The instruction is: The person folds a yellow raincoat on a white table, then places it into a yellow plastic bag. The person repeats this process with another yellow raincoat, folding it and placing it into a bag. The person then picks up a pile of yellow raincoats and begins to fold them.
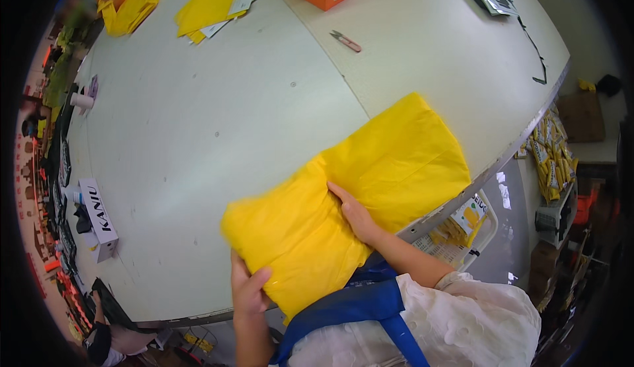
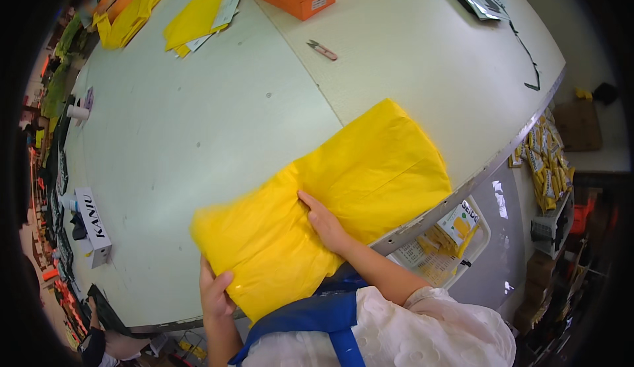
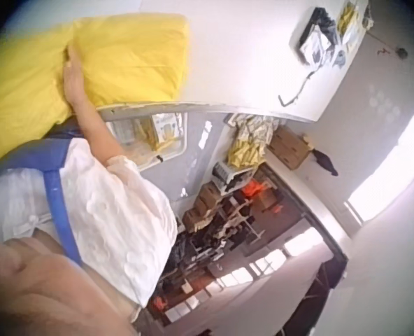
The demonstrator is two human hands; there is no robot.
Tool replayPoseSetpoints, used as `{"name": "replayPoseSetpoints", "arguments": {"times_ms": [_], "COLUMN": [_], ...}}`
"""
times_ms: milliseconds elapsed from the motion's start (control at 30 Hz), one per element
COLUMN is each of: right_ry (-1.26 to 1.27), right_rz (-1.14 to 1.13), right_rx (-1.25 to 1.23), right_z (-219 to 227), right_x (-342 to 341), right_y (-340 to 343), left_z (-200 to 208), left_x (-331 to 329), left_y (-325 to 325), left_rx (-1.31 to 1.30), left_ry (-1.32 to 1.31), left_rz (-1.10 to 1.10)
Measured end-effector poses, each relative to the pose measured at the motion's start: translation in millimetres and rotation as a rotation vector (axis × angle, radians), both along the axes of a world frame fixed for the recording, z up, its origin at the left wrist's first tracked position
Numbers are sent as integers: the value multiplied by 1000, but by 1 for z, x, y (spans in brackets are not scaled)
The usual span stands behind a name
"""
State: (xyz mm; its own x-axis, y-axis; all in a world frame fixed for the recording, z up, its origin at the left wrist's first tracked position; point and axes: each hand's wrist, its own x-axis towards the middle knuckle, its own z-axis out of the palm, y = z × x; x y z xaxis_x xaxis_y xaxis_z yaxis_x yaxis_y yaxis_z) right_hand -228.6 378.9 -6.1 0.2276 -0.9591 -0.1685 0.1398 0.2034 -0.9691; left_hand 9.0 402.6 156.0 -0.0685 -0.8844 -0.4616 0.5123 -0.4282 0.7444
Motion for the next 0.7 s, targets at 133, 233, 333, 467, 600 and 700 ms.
{"name": "replayPoseSetpoints", "arguments": {"times_ms": [133,233,333,467,600,700], "right_ry": [-813,-785,-574,-215,255,809], "right_rz": [-283,-290,-313,-288,-266,-222], "right_rx": [389,389,295,154,-7,-104], "right_z": [0,4,-1,-3,3,16], "right_x": [-9,-20,-35,-40,-57,-80], "right_y": [-6,-5,-2,1,3,13], "left_z": [25,-20,-84,-124,-109,-111], "left_x": [-122,-166,-168,-157,-162,-168], "left_y": [-53,-57,-32,16,25,23], "left_rx": [-188,-549,-539,-152,-501,-641], "left_ry": [99,-461,-1041,-538,-594,-958], "left_rz": [-313,-476,-432,-485,-550,-475]}}
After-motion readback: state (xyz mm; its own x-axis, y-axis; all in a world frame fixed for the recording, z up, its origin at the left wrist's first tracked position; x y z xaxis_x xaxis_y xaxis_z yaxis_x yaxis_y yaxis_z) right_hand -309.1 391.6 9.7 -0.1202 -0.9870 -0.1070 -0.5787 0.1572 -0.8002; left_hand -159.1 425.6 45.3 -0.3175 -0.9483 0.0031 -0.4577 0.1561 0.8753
